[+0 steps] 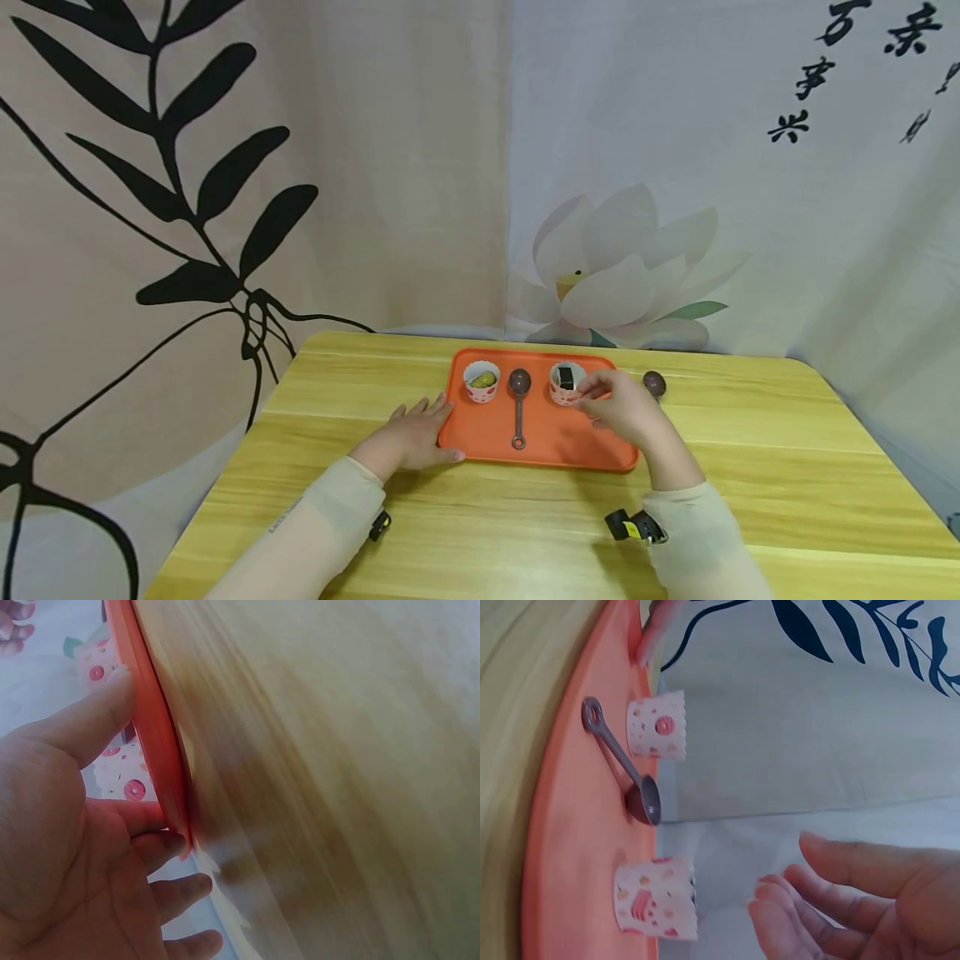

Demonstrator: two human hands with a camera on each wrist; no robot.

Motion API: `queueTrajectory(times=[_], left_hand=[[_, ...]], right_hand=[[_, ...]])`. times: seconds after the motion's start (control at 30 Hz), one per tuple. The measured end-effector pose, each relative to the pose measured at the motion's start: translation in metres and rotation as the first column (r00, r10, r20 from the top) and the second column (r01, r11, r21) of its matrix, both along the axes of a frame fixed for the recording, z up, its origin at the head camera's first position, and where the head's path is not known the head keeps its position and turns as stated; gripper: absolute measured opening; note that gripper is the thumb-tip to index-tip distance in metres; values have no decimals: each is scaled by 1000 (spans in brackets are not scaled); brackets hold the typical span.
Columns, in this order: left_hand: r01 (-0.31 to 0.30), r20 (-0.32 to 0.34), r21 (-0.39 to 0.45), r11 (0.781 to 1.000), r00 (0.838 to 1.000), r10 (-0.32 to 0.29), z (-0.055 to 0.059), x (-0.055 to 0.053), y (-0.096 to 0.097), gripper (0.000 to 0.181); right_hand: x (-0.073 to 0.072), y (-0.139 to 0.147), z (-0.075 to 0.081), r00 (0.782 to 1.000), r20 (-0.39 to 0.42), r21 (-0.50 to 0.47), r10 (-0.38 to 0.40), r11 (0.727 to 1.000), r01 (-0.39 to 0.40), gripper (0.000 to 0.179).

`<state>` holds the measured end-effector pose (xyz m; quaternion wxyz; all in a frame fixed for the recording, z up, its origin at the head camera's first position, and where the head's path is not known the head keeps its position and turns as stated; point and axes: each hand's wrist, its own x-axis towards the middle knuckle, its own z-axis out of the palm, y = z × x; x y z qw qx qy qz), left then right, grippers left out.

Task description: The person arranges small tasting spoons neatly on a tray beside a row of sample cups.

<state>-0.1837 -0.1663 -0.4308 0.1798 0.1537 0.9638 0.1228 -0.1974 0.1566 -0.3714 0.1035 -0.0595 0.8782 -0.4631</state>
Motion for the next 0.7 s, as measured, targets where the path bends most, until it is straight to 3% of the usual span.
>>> queueTrajectory(times=[0.7], left_hand=[[-5,9,-6,1000,1000,5,-2,-1,2,92]], right_hand=[[3,47,6,999,-17,22,-34,999,35,32]])
